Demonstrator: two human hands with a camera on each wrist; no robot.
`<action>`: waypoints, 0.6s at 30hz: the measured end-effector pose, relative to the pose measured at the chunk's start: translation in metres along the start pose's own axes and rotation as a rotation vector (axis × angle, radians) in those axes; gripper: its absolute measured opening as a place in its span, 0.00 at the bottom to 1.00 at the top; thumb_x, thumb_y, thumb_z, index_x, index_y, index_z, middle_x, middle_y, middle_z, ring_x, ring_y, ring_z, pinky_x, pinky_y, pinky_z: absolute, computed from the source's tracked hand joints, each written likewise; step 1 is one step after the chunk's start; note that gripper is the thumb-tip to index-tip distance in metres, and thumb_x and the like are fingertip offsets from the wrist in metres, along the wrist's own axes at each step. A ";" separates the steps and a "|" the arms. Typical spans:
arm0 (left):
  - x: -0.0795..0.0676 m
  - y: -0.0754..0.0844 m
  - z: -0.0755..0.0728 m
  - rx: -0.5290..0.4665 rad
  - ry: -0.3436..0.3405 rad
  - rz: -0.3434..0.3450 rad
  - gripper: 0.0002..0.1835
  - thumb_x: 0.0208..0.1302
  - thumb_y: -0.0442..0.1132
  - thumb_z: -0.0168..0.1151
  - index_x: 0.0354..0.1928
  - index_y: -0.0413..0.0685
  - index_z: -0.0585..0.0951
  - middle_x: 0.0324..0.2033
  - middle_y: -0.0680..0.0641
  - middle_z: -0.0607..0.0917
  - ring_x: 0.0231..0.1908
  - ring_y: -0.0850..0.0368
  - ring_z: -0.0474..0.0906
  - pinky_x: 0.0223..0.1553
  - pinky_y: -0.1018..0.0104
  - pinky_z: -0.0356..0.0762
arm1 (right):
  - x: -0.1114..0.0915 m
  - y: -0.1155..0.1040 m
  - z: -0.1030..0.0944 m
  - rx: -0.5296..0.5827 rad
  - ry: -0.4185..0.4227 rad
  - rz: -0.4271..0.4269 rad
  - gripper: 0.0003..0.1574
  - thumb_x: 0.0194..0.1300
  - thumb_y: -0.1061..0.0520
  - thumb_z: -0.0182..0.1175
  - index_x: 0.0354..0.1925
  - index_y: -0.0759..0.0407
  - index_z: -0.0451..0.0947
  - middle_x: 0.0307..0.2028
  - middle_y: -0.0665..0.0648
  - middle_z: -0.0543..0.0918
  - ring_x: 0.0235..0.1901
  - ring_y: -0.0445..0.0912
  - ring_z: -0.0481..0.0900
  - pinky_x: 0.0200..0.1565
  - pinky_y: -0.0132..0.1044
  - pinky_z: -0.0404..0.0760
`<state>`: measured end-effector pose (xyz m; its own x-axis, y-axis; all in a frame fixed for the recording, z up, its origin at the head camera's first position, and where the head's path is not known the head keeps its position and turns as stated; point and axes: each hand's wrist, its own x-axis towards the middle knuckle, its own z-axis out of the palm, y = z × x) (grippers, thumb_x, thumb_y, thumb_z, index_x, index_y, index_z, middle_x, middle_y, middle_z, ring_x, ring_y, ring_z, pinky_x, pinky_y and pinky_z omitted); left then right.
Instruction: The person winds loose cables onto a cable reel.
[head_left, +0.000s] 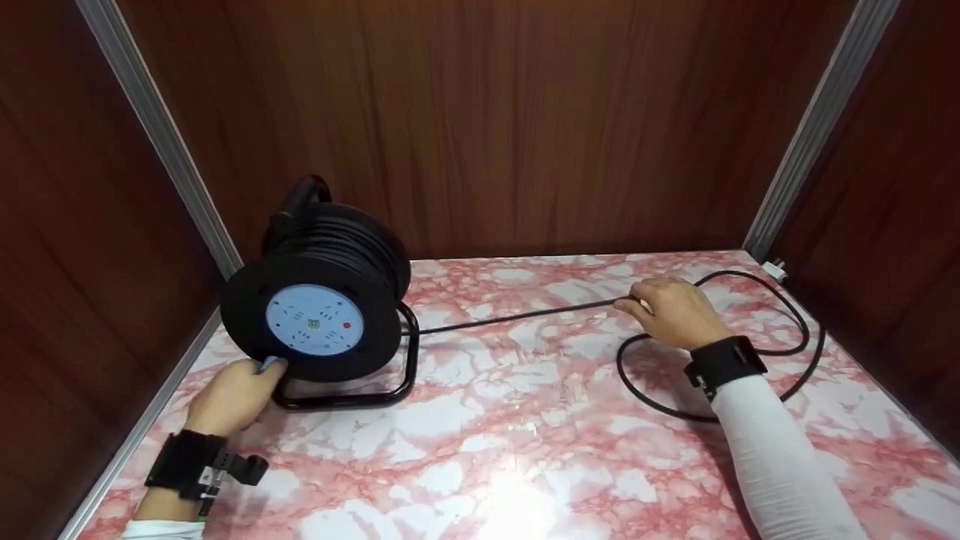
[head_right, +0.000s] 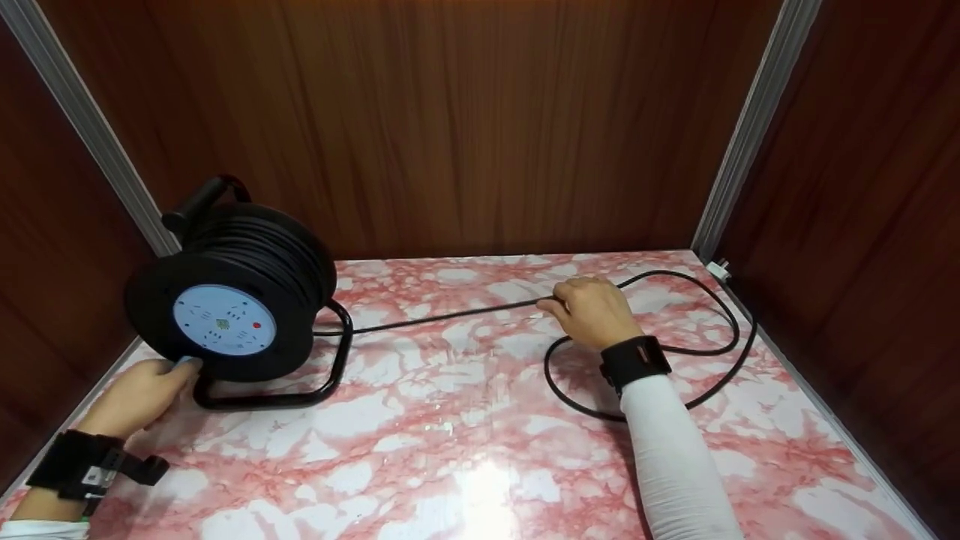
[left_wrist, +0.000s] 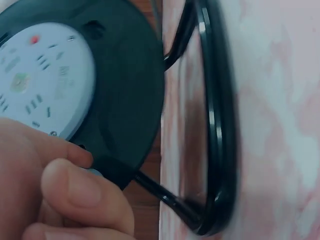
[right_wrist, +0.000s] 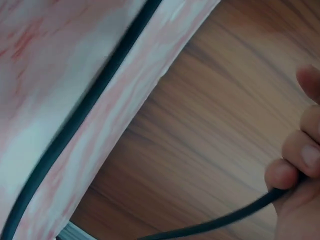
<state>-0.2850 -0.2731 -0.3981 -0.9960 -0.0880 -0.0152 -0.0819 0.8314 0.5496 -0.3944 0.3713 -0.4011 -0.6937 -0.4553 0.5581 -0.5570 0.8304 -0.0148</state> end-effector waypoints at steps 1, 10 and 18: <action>0.000 -0.001 -0.003 -0.017 0.015 -0.003 0.34 0.79 0.67 0.43 0.25 0.48 0.76 0.20 0.48 0.78 0.22 0.50 0.75 0.23 0.55 0.68 | -0.001 0.001 0.001 0.004 -0.025 0.018 0.20 0.75 0.44 0.66 0.27 0.48 0.75 0.23 0.46 0.74 0.25 0.45 0.75 0.32 0.46 0.73; -0.001 0.000 -0.013 -0.257 0.148 -0.031 0.38 0.79 0.68 0.42 0.26 0.41 0.77 0.12 0.47 0.78 0.18 0.50 0.76 0.25 0.56 0.70 | 0.004 -0.004 0.006 0.047 -0.168 0.042 0.22 0.79 0.39 0.59 0.29 0.46 0.73 0.20 0.44 0.71 0.24 0.44 0.72 0.33 0.45 0.71; 0.001 0.009 -0.016 -0.538 0.255 -0.077 0.35 0.80 0.61 0.47 0.20 0.42 0.76 0.08 0.48 0.76 0.09 0.57 0.69 0.15 0.64 0.67 | 0.002 0.002 -0.003 0.004 -0.047 0.069 0.21 0.75 0.43 0.65 0.26 0.49 0.75 0.21 0.47 0.75 0.24 0.48 0.76 0.36 0.50 0.74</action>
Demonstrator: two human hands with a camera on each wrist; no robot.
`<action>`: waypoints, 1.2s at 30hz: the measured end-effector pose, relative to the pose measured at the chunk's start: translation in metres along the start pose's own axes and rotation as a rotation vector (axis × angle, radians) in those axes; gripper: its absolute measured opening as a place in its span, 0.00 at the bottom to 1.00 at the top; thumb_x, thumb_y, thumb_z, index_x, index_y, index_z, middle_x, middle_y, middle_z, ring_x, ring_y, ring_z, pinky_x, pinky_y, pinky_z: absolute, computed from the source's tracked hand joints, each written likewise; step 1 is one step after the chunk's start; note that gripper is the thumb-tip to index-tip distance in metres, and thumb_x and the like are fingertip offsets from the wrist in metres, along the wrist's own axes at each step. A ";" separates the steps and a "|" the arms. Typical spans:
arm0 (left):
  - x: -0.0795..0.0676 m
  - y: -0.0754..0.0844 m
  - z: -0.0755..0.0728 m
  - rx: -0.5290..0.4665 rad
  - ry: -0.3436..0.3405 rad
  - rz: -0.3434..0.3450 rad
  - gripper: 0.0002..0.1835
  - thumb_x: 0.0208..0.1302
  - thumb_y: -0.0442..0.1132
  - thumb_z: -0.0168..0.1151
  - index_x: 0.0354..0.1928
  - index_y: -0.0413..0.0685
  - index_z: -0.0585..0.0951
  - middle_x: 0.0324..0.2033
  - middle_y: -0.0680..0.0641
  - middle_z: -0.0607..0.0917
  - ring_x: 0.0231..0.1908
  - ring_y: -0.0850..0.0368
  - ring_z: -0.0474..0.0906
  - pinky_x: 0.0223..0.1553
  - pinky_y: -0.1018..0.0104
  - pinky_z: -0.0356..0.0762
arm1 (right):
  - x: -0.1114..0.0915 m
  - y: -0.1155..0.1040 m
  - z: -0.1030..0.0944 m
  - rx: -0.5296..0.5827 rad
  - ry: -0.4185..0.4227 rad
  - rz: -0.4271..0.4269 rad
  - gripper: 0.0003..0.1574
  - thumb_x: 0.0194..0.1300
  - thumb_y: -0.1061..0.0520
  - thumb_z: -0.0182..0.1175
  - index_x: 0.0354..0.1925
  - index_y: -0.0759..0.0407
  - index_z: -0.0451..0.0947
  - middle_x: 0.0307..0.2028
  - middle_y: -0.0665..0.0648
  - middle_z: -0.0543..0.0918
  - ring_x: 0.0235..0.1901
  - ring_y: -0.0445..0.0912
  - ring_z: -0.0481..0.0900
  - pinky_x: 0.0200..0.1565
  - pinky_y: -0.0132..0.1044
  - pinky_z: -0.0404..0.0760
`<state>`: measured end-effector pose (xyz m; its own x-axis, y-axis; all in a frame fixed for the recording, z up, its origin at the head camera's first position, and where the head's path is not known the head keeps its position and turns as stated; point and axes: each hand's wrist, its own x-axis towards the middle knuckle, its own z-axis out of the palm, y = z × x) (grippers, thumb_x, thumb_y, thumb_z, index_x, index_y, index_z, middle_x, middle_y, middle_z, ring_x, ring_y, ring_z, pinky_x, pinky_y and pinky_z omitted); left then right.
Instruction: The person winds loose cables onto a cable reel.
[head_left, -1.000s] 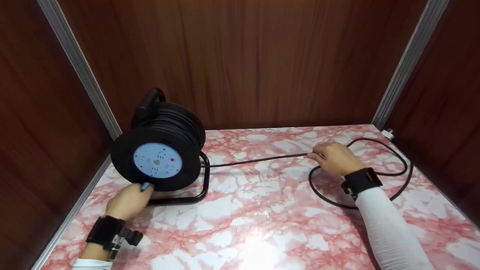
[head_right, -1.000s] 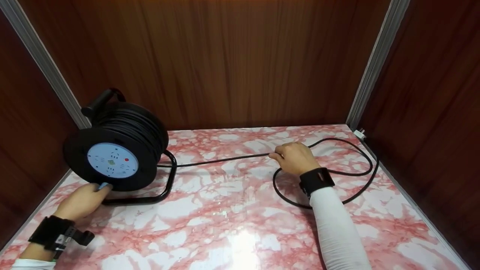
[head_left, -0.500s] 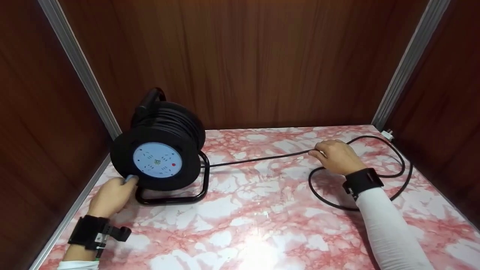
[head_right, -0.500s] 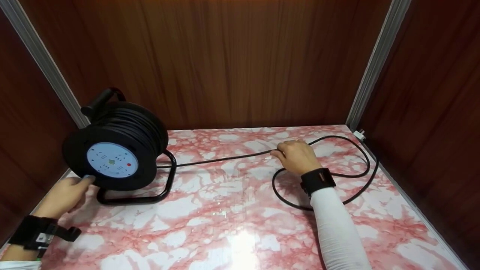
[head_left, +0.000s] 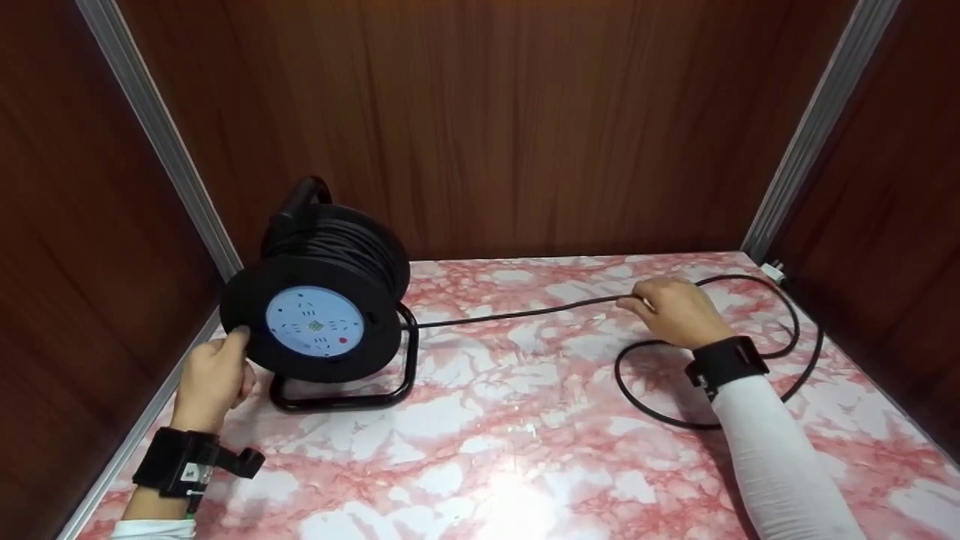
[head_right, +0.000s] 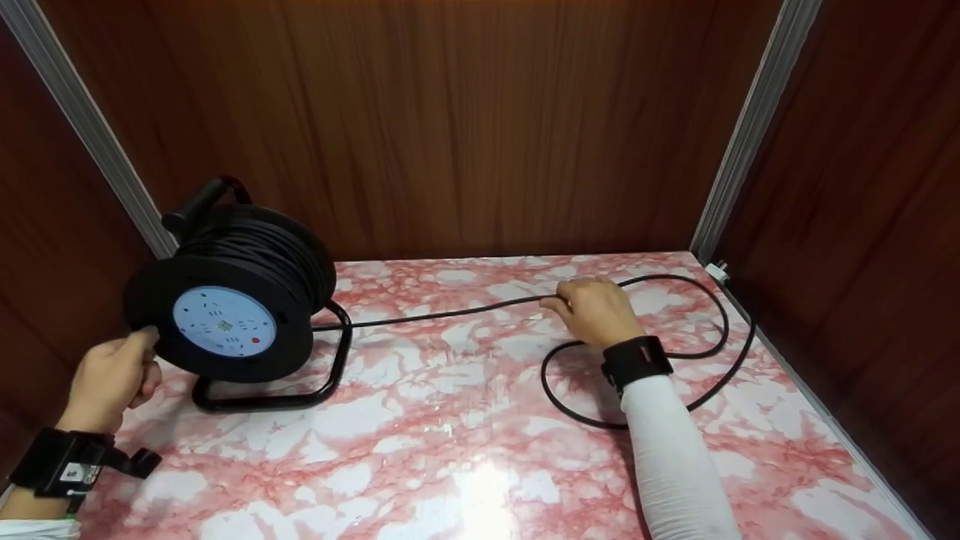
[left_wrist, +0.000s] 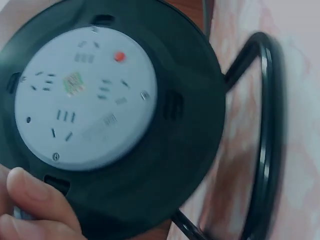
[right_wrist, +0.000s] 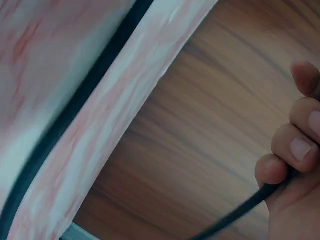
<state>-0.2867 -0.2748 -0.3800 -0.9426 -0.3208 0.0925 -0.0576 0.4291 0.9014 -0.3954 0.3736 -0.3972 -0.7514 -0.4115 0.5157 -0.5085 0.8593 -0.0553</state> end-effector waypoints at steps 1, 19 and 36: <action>0.000 0.003 0.000 -0.028 0.019 0.000 0.34 0.80 0.60 0.48 0.19 0.43 0.75 0.08 0.49 0.75 0.08 0.57 0.68 0.14 0.65 0.66 | -0.001 0.001 0.000 -0.015 0.016 -0.007 0.21 0.75 0.44 0.66 0.26 0.49 0.75 0.21 0.48 0.76 0.25 0.49 0.76 0.38 0.51 0.74; -0.003 0.073 0.020 -0.399 0.119 0.067 0.29 0.79 0.54 0.56 0.22 0.42 0.70 0.07 0.48 0.73 0.07 0.59 0.67 0.08 0.68 0.62 | -0.004 0.007 0.003 -0.089 0.189 -0.072 0.15 0.71 0.52 0.71 0.32 0.57 0.78 0.26 0.55 0.80 0.28 0.59 0.81 0.37 0.58 0.79; -0.010 0.098 0.050 -0.156 0.162 0.260 0.33 0.82 0.59 0.46 0.29 0.36 0.76 0.08 0.49 0.76 0.11 0.54 0.73 0.19 0.63 0.69 | 0.008 -0.013 0.014 -0.005 0.077 -0.143 0.11 0.74 0.53 0.68 0.34 0.55 0.80 0.26 0.53 0.81 0.30 0.55 0.83 0.39 0.54 0.79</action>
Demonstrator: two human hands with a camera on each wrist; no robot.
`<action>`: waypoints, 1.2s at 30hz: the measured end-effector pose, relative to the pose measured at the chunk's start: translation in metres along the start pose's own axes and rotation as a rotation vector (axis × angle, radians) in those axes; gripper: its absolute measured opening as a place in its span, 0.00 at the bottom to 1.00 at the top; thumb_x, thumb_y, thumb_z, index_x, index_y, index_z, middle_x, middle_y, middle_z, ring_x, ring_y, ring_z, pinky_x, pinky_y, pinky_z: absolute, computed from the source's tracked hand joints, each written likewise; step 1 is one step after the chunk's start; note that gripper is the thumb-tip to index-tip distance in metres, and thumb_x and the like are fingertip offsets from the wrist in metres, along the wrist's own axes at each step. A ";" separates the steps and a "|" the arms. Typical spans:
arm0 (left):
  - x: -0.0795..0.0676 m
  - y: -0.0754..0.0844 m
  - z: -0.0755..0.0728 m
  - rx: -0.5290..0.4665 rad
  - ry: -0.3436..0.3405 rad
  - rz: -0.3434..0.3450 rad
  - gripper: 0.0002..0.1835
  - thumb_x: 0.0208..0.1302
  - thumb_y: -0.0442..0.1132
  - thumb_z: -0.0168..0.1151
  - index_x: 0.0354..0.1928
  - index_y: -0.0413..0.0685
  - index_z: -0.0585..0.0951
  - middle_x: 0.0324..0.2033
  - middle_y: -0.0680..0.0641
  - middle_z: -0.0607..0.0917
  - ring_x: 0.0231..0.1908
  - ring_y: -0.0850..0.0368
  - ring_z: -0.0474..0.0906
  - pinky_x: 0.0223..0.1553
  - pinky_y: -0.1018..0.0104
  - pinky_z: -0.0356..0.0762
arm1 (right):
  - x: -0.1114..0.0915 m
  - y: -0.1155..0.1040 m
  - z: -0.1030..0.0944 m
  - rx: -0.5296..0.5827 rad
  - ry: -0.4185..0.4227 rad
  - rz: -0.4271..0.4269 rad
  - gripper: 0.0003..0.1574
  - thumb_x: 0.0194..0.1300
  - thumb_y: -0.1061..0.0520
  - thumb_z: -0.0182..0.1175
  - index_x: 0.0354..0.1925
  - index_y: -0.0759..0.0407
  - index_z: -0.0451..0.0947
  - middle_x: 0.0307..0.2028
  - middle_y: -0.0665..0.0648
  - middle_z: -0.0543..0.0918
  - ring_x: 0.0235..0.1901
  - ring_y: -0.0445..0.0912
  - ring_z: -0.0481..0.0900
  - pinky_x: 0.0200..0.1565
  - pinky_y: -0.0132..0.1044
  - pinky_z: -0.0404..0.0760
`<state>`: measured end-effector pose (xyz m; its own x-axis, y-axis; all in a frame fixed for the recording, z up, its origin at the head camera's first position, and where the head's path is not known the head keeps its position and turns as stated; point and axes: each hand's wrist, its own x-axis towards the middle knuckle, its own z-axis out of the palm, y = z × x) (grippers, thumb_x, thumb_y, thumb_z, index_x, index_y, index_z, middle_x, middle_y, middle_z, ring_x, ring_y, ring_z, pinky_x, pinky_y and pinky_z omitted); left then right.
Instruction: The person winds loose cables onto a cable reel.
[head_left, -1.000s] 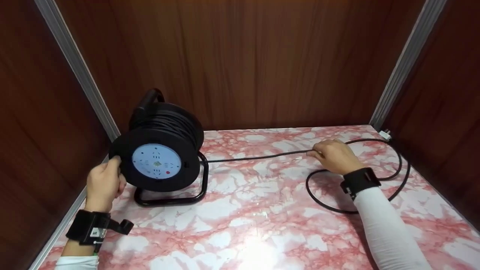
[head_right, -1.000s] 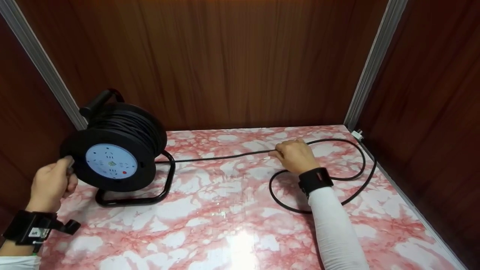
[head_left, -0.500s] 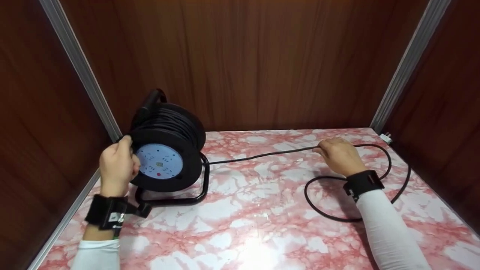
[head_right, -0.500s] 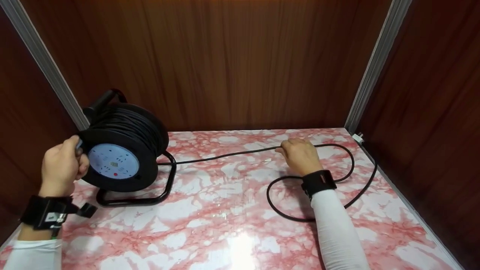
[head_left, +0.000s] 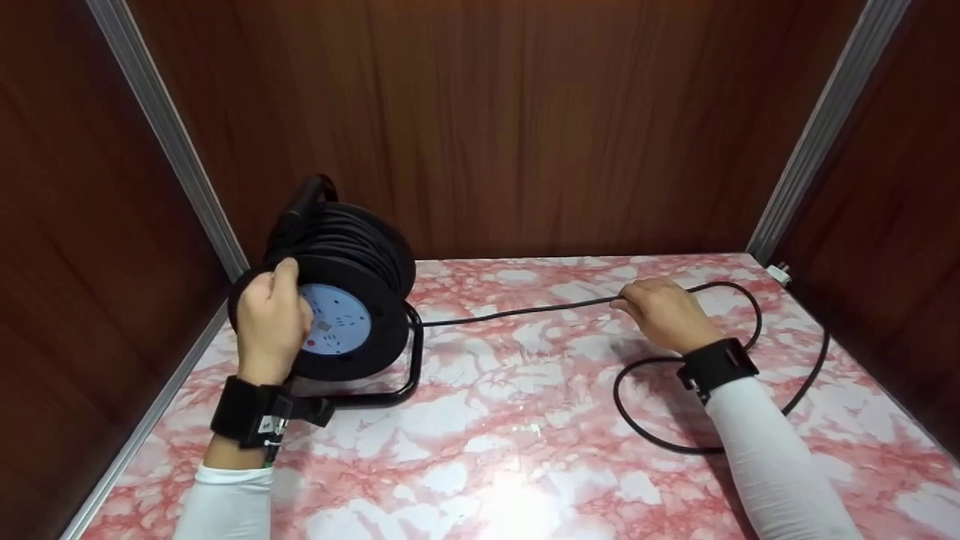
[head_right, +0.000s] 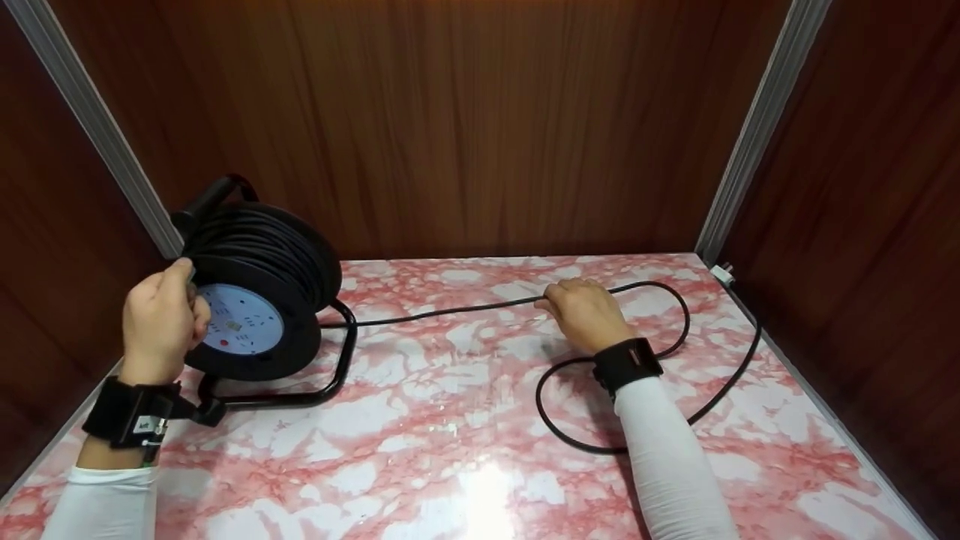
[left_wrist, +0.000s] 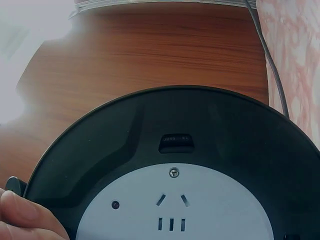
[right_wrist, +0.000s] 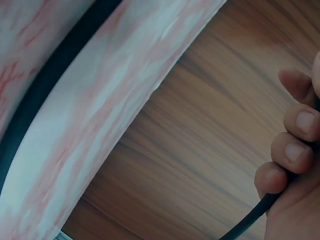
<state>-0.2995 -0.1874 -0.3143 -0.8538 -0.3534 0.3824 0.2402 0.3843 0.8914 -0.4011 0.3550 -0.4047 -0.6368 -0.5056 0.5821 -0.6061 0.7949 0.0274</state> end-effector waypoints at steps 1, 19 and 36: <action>-0.001 0.000 0.000 0.007 -0.003 0.003 0.33 0.82 0.59 0.46 0.29 0.37 0.76 0.09 0.48 0.76 0.11 0.54 0.74 0.19 0.63 0.69 | 0.000 0.000 0.001 0.000 -0.003 0.001 0.11 0.74 0.53 0.68 0.34 0.56 0.80 0.26 0.53 0.81 0.31 0.55 0.83 0.40 0.55 0.78; -0.006 -0.001 0.006 0.051 -0.018 0.073 0.33 0.82 0.62 0.45 0.30 0.38 0.76 0.10 0.45 0.77 0.13 0.50 0.77 0.25 0.62 0.71 | 0.025 0.022 -0.019 -0.158 0.213 -0.038 0.15 0.72 0.49 0.69 0.34 0.59 0.81 0.27 0.60 0.82 0.29 0.63 0.81 0.33 0.59 0.76; -0.009 -0.002 0.011 0.078 -0.029 0.061 0.33 0.82 0.63 0.44 0.29 0.41 0.75 0.10 0.44 0.77 0.15 0.46 0.77 0.28 0.60 0.72 | 0.101 0.063 -0.049 -0.298 0.244 -0.160 0.20 0.78 0.48 0.62 0.36 0.63 0.76 0.24 0.63 0.75 0.25 0.63 0.75 0.30 0.58 0.73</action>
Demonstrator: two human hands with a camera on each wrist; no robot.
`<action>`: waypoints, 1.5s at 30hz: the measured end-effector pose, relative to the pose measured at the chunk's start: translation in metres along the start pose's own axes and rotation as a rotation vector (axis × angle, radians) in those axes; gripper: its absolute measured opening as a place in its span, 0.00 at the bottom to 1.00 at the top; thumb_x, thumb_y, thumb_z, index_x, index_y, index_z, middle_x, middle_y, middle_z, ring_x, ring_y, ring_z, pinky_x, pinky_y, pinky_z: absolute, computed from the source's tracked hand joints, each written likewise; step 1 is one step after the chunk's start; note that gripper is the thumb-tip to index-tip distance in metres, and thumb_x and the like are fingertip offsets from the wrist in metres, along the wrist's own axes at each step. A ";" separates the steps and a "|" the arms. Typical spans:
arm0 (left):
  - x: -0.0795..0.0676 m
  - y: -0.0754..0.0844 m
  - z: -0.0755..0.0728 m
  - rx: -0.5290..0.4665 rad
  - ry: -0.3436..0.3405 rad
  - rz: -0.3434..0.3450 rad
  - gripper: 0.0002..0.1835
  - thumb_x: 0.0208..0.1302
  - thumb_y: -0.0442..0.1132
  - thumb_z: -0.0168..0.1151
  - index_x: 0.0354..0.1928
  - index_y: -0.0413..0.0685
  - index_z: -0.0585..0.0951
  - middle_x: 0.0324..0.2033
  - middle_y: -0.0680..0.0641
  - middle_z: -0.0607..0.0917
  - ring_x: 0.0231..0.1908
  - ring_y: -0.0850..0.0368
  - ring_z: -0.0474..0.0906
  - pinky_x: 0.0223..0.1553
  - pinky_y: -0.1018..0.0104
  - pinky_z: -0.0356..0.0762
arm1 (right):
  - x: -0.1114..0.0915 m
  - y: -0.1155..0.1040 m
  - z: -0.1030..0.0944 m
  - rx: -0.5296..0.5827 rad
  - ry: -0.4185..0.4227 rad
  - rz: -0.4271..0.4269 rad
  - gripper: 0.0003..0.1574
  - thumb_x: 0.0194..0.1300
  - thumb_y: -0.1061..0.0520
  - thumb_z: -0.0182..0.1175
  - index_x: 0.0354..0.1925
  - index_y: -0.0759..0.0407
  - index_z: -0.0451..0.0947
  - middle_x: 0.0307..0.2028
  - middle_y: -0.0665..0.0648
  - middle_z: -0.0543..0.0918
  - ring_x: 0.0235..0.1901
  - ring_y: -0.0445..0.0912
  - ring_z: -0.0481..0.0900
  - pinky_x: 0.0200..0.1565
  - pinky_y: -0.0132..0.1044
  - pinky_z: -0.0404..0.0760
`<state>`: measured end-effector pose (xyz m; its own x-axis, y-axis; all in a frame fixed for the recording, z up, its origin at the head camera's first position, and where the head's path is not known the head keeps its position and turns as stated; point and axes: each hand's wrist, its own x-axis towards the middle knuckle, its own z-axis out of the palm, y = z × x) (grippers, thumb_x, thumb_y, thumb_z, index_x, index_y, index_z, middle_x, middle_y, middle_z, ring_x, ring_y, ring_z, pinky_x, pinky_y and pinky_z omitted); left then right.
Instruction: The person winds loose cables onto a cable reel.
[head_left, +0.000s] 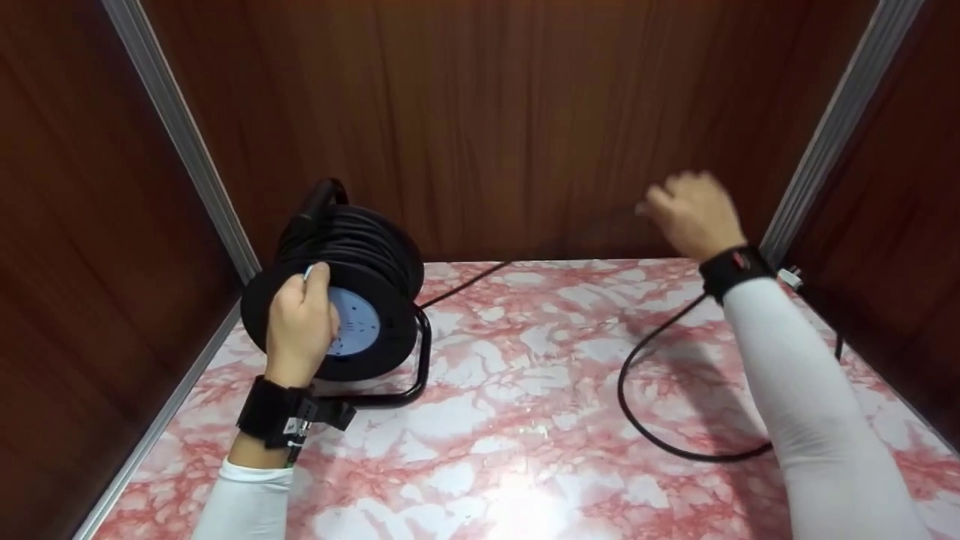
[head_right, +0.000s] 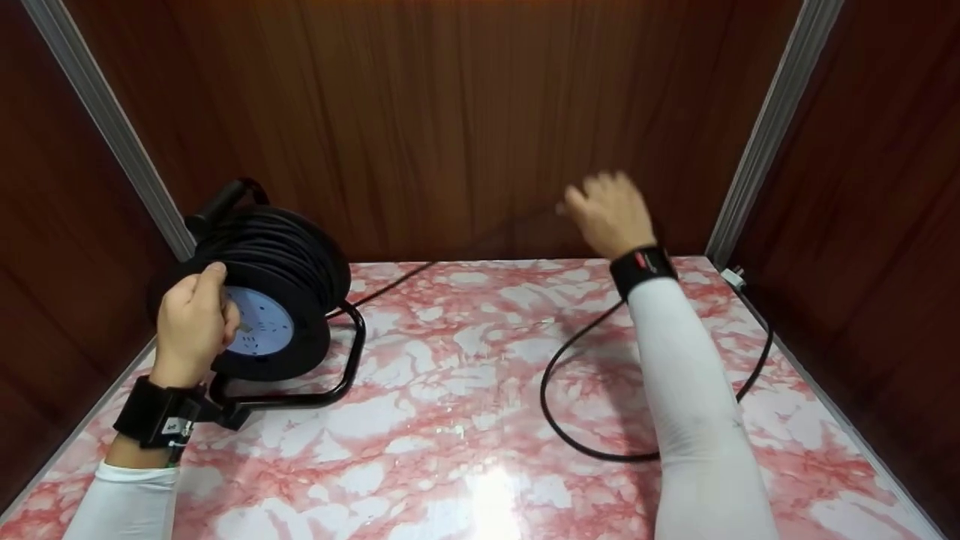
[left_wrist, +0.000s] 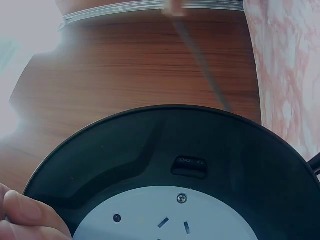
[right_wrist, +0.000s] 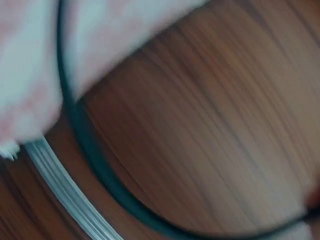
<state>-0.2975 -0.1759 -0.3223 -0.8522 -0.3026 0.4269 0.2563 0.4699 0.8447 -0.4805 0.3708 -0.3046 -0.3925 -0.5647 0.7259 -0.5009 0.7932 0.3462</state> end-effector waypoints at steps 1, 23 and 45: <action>0.000 0.000 0.001 -0.001 0.000 0.005 0.33 0.82 0.63 0.44 0.29 0.41 0.75 0.10 0.44 0.77 0.15 0.46 0.77 0.28 0.60 0.72 | 0.008 0.003 -0.003 -0.031 0.073 -0.024 0.20 0.78 0.47 0.62 0.37 0.64 0.76 0.25 0.64 0.75 0.26 0.64 0.74 0.31 0.58 0.72; -0.007 0.006 0.029 0.096 0.017 0.083 0.30 0.82 0.60 0.45 0.25 0.45 0.68 0.21 0.43 0.74 0.25 0.45 0.73 0.33 0.53 0.70 | -0.066 0.011 -0.014 0.216 -0.303 0.318 0.19 0.80 0.50 0.60 0.32 0.54 0.69 0.22 0.54 0.72 0.24 0.58 0.78 0.30 0.57 0.74; -0.026 -0.003 0.053 0.341 -0.150 0.177 0.28 0.83 0.58 0.44 0.26 0.47 0.69 0.22 0.40 0.74 0.24 0.40 0.75 0.28 0.45 0.71 | -0.107 -0.067 -0.003 0.349 -0.340 0.281 0.17 0.78 0.45 0.62 0.31 0.47 0.74 0.22 0.45 0.72 0.23 0.45 0.70 0.31 0.44 0.70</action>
<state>-0.3006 -0.1256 -0.3529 -0.8723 -0.0801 0.4824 0.2603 0.7592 0.5966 -0.4021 0.3788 -0.4036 -0.7454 -0.4304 0.5090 -0.5441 0.8340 -0.0916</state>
